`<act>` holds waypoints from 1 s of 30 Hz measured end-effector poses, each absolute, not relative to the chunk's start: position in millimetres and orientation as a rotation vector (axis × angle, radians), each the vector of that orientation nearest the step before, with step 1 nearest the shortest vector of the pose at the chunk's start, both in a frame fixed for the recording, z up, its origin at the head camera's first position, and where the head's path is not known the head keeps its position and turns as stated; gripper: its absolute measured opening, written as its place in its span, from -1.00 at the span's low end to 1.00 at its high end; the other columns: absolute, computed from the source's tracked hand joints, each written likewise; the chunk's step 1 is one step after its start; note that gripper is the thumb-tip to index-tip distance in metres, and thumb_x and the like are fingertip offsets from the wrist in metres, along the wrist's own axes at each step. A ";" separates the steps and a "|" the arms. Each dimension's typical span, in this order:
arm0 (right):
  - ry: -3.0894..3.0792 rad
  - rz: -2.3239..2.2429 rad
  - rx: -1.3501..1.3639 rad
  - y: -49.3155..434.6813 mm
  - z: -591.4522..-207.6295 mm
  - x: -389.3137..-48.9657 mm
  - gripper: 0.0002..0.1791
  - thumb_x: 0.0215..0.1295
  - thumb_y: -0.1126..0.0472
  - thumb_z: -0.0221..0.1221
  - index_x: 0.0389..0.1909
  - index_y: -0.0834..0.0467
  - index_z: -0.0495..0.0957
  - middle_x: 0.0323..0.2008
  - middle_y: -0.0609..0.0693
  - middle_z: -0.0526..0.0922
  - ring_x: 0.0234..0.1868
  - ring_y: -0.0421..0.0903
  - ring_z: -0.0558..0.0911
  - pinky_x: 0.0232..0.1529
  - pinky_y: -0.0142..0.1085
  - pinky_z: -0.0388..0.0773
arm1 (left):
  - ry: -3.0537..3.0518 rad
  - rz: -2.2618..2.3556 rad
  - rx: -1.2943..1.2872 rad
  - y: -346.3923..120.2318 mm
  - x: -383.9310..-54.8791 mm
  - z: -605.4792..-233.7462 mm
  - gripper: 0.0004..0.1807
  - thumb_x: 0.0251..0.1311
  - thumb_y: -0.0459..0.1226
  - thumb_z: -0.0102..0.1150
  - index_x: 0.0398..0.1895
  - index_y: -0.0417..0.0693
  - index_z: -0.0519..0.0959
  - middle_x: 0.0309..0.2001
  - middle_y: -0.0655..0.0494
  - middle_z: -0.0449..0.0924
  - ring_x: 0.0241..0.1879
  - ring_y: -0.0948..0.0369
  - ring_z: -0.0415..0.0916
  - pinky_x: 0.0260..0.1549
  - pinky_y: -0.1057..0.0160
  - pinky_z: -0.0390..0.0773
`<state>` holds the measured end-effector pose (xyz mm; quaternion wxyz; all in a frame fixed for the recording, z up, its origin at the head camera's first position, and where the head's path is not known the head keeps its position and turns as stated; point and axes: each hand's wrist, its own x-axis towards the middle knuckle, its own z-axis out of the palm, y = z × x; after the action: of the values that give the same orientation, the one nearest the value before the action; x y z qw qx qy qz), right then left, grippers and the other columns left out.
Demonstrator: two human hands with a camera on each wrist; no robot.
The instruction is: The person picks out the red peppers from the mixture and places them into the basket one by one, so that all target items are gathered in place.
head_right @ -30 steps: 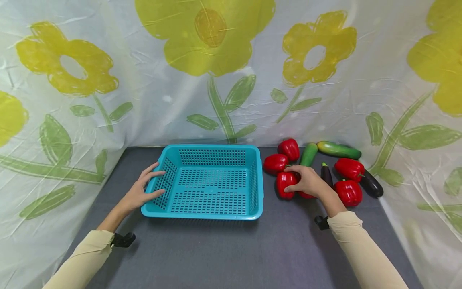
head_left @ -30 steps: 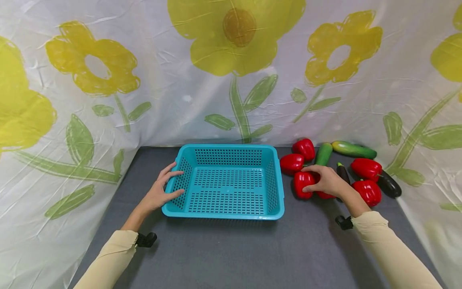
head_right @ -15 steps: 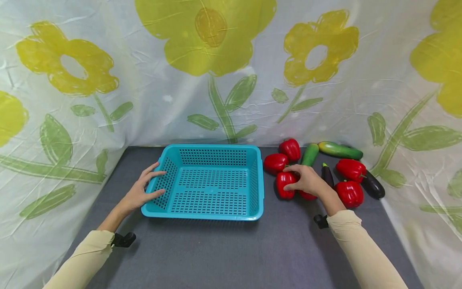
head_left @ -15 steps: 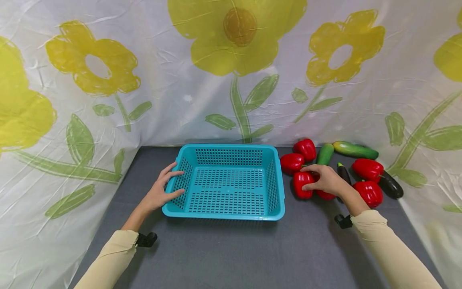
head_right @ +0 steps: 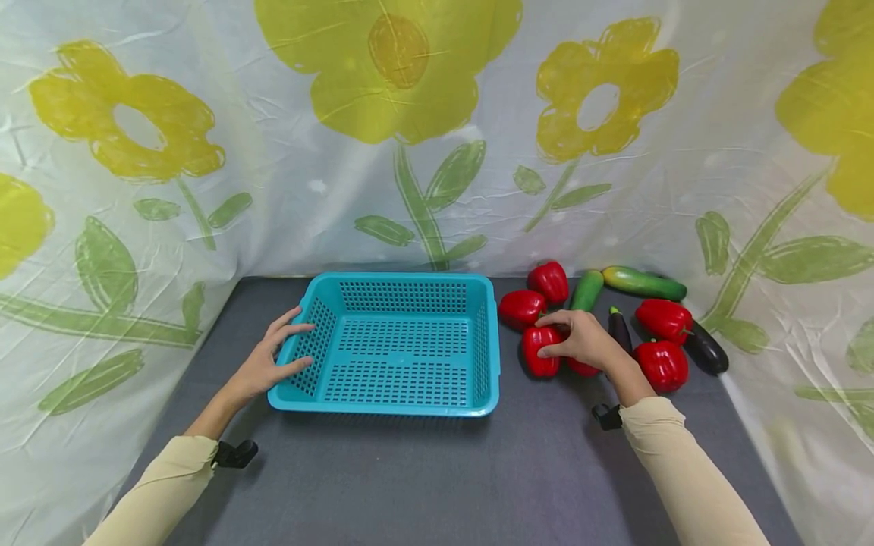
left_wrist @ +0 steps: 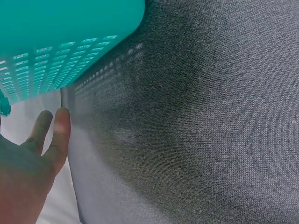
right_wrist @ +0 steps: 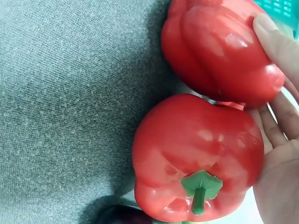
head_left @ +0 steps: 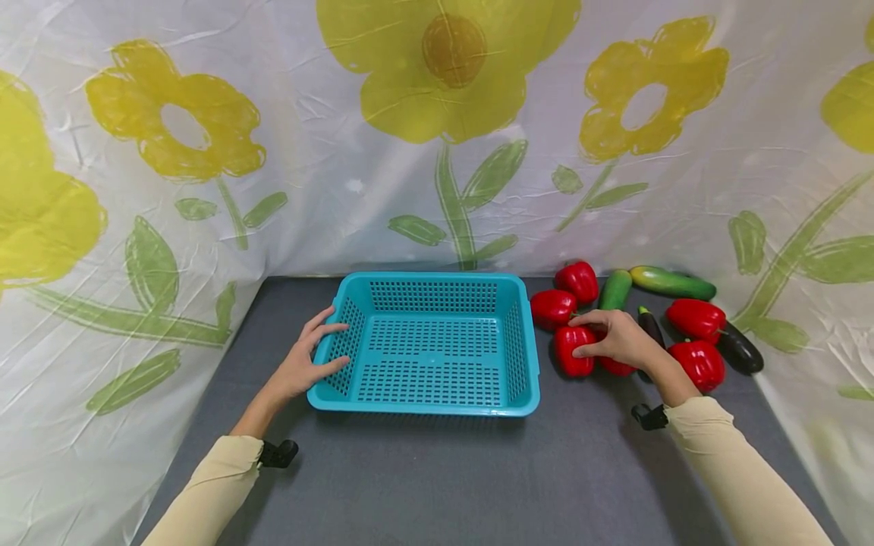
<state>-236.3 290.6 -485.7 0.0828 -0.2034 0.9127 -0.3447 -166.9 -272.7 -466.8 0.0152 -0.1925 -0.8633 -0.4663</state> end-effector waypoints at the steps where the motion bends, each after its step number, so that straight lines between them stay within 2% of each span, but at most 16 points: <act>1: 2.728 -1.031 -0.604 290.7 -486.0 -236.4 -0.40 0.05 0.15 0.57 0.14 0.20 0.65 0.05 0.12 0.69 -0.05 0.07 0.60 -0.13 -0.09 0.65 | -2.687 -1.451 -0.597 -272.6 -166.7 -466.8 -0.46 0.18 -0.54 0.31 0.25 -0.45 0.44 0.50 -0.47 -0.10 0.47 -0.39 -0.21 0.19 -0.55 0.01; 10: 2.752 -1.052 -0.574 292.2 -487.0 -235.3 -0.39 0.02 0.15 0.59 0.13 0.21 0.67 0.00 0.12 0.71 -0.10 0.06 0.62 -0.15 -0.09 0.65 | -2.677 -1.448 -0.584 -273.4 -168.1 -469.6 -0.48 0.17 -0.53 0.31 0.23 -0.46 0.45 0.50 -0.48 -0.09 0.46 -0.40 -0.20 0.18 -0.56 0.01; 17: 2.765 -1.123 -0.535 294.3 -484.2 -233.2 -0.42 0.02 0.11 0.59 0.09 0.16 0.69 -0.03 0.06 0.72 -0.01 0.09 0.59 -0.05 0.01 0.61 | -2.649 -1.450 -0.612 -272.5 -169.0 -472.2 -0.50 0.19 -0.55 0.29 0.22 -0.45 0.45 0.49 -0.49 -0.09 0.45 -0.41 -0.19 0.16 -0.58 0.00; 21: 2.744 -1.200 -0.481 296.5 -483.0 -231.5 -0.45 0.06 0.11 0.57 0.11 0.11 0.69 -0.02 0.04 0.70 0.01 0.10 0.58 -0.11 -0.08 0.65 | -2.637 -1.448 -0.623 -272.0 -168.8 -473.6 -0.51 0.20 -0.56 0.27 0.21 -0.47 0.45 0.49 -0.50 -0.08 0.45 -0.42 -0.19 0.16 -0.58 0.01; 30: 2.694 -1.371 -0.425 299.9 -479.7 -226.3 -0.42 0.10 0.08 0.55 0.14 0.14 0.65 -0.03 0.10 0.70 -0.06 0.09 0.66 -0.19 -0.28 0.65 | -2.632 -1.450 -0.603 -274.0 -168.4 -476.6 -0.53 0.22 -0.56 0.25 0.22 -0.45 0.46 0.50 -0.47 -0.07 0.47 -0.38 -0.19 0.17 -0.57 0.00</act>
<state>-226.3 299.9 -479.7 0.0445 -0.1389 0.8817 -0.4488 -168.4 -274.0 -476.6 0.0382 -0.1966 -0.8582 -0.4727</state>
